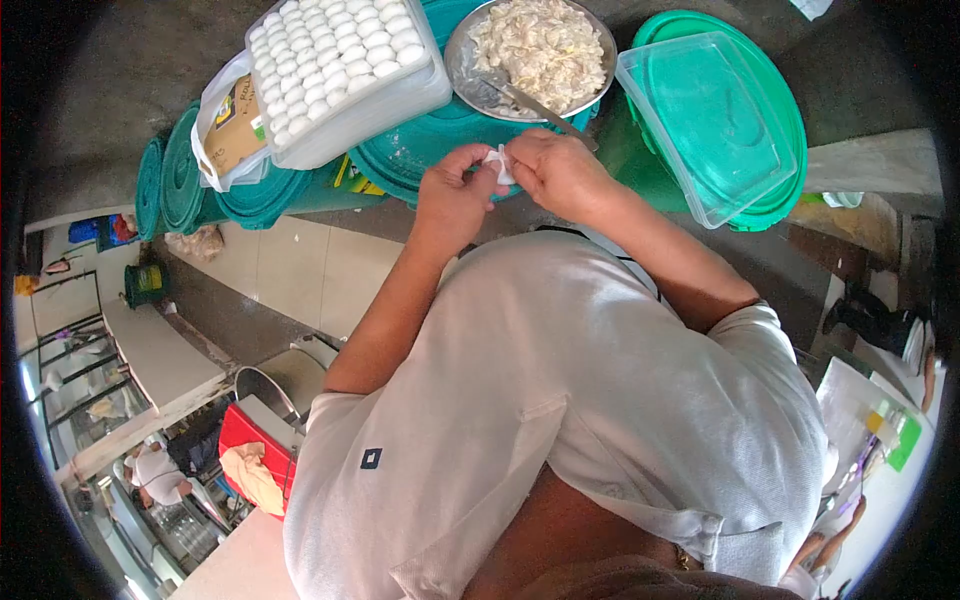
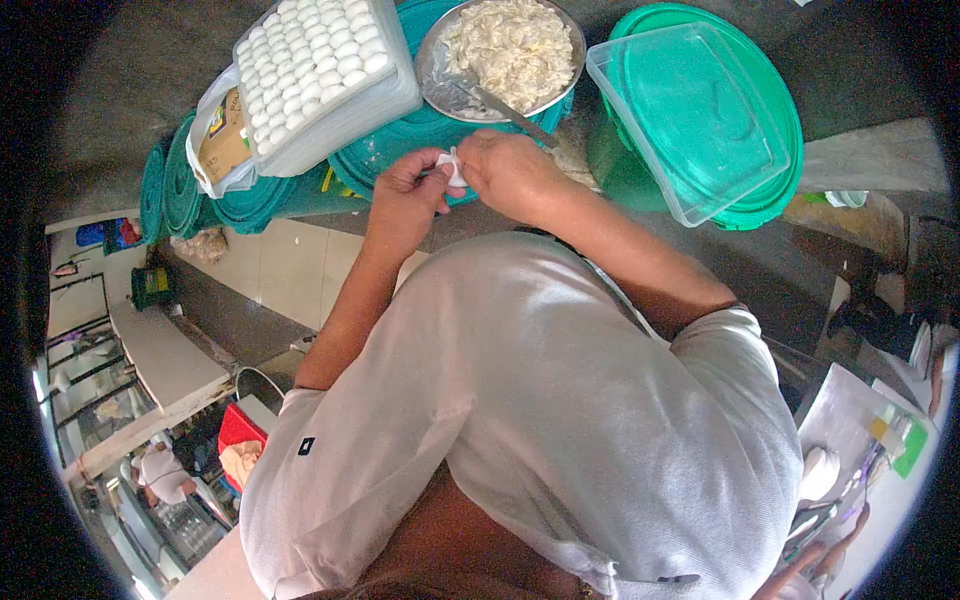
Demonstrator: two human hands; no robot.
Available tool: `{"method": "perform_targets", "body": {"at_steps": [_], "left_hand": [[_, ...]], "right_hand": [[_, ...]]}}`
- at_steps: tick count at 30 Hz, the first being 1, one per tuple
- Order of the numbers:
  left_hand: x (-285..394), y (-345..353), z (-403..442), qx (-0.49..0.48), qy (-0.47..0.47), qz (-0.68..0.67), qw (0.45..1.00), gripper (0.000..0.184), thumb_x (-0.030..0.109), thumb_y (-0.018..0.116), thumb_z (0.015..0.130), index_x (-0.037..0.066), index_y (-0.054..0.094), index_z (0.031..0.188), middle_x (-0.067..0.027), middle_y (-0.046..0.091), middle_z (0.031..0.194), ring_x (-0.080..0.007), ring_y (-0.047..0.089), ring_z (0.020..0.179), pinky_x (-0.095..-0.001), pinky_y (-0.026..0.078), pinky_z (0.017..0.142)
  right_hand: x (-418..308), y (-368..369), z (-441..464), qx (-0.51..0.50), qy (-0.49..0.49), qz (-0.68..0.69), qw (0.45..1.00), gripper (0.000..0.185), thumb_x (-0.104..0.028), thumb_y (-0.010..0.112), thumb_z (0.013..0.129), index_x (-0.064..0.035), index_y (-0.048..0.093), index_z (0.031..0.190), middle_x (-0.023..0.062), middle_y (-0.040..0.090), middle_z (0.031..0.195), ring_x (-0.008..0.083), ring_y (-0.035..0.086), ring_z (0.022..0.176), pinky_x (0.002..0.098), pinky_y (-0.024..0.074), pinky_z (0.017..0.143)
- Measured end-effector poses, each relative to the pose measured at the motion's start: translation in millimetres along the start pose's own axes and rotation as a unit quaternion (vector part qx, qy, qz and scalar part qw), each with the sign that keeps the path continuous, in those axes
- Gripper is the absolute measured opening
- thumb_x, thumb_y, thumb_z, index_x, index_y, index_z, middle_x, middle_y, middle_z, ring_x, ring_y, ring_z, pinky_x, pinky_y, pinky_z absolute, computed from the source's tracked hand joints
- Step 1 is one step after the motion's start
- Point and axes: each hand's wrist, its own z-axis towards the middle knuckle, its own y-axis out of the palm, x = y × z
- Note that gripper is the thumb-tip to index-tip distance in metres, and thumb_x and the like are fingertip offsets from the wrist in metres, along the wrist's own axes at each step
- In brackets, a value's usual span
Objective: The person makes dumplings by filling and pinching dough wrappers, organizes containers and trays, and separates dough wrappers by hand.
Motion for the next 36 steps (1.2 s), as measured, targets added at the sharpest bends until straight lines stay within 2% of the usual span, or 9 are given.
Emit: {"method": "perform_targets", "body": {"at_steps": [3, 5, 14, 17, 21, 24, 26, 33, 36], "left_hand": [[0.9, 3.9, 0.2, 0.011, -0.008, -0.028, 1.0, 0.017, 0.012, 0.057, 0.093, 0.0, 0.063, 0.104, -0.0047, 0.068, 0.091, -0.0107, 0.067, 0.075, -0.0227, 0.05, 0.057], [-1.3, 7.4, 0.4, 0.006, -0.007, -0.044, 0.999, 0.017, 0.012, 0.057, 0.093, 0.0, 0.063, 0.103, -0.0047, 0.068, 0.091, -0.0106, 0.066, 0.074, -0.0225, 0.049, 0.056], [-1.6, 10.0, 2.9, 0.018, 0.011, -0.005, 1.0, 0.017, 0.011, 0.057, 0.093, -0.001, 0.063, 0.103, -0.0071, 0.068, 0.089, -0.0116, 0.067, 0.074, -0.0221, 0.049, 0.055], [-0.4, 10.9, 2.1, 0.025, 0.01, -0.028, 0.999, 0.016, 0.011, 0.057, 0.093, -0.002, 0.063, 0.101, -0.008, 0.068, 0.087, -0.0119, 0.067, 0.074, -0.0224, 0.049, 0.054], [0.2, 8.9, 3.4, 0.023, 0.014, -0.017, 0.999, 0.021, 0.013, 0.054, 0.095, -0.002, 0.061, 0.107, -0.0086, 0.068, 0.085, -0.0121, 0.067, 0.073, -0.022, 0.048, 0.054], [4.1, 0.4, 7.1, 0.054, -0.037, -0.087, 0.994, 0.029, 0.02, 0.05, 0.097, -0.002, 0.057, 0.114, -0.0108, 0.068, 0.091, -0.0166, 0.068, 0.075, -0.0248, 0.05, 0.057], [5.5, -7.0, 12.2, -0.124, -0.184, -0.35, 0.91, 0.034, 0.027, 0.047, 0.099, -0.001, 0.054, 0.117, -0.013, 0.067, 0.097, -0.0226, 0.068, 0.079, -0.0297, 0.051, 0.061], [-15.1, -1.8, 18.0, -0.146, -0.168, -0.4, 0.889, 0.03, 0.026, 0.048, 0.099, 0.001, 0.057, 0.112, -0.0126, 0.066, 0.099, -0.0251, 0.067, 0.082, -0.0338, 0.052, 0.065], [-16.9, -2.2, 16.8, -0.141, -0.154, -0.411, 0.888, 0.027, 0.023, 0.05, 0.098, 0.0, 0.058, 0.11, -0.0119, 0.066, 0.099, -0.0239, 0.067, 0.081, -0.0329, 0.052, 0.065]], "right_hand": [[-2.6, -0.6, -0.6, 0.088, 0.059, 0.102, 0.989, 0.013, -0.008, 0.063, 0.083, 0.0001, 0.062, 0.093, 0.0161, 0.064, 0.086, 0.0334, 0.063, 0.081, 0.0412, 0.0496, 0.073], [6.1, 5.2, -1.9, 0.152, -0.005, 0.11, 0.982, 0.01, -0.011, 0.059, 0.082, -0.0008, 0.059, 0.083, 0.0201, 0.061, 0.082, 0.0395, 0.06, 0.08, 0.0474, 0.0475, 0.07], [11.7, 2.5, -3.5, 0.046, -0.003, 0.058, 0.997, 0.01, -0.012, 0.058, 0.083, -0.0023, 0.058, 0.081, 0.0188, 0.06, 0.08, 0.0391, 0.06, 0.079, 0.0477, 0.0472, 0.069], [-1.2, -4.5, -1.6, 0.095, 0.058, 0.118, 0.987, 0.01, -0.012, 0.058, 0.083, -0.0023, 0.059, 0.083, 0.0187, 0.061, 0.082, 0.0392, 0.06, 0.08, 0.0473, 0.0477, 0.069], [13.6, -6.5, 1.2, 0.06, -0.005, 0.068, 0.996, 0.011, -0.012, 0.059, 0.083, -0.0017, 0.061, 0.088, 0.0195, 0.062, 0.084, 0.0399, 0.061, 0.079, 0.0455, 0.0484, 0.068], [4.9, -20.0, 2.6, 0.072, 0.053, 0.127, 0.988, 0.01, -0.007, 0.061, 0.085, 0.0005, 0.062, 0.092, 0.0144, 0.062, 0.082, 0.0281, 0.062, 0.076, 0.0351, 0.0481, 0.067], [2.9, -26.5, 2.4, 0.051, 0.079, 0.232, 0.968, 0.009, -0.008, 0.062, 0.086, 0.0001, 0.063, 0.091, 0.0128, 0.062, 0.08, 0.0241, 0.061, 0.076, 0.0336, 0.0475, 0.067], [21.2, -9.6, 1.1, 0.034, 0.053, 0.243, 0.968, 0.014, -0.012, 0.057, 0.088, 0.0, 0.064, 0.09, 0.0123, 0.063, 0.077, 0.0148, 0.058, 0.07, 0.0316, 0.047, 0.065], [15.4, -16.6, 0.1, -0.032, 0.156, 0.4, 0.903, 0.016, -0.013, 0.057, 0.09, 0.0012, 0.064, 0.09, 0.0085, 0.065, 0.079, 0.0123, 0.058, 0.073, 0.0295, 0.0475, 0.067]]}}
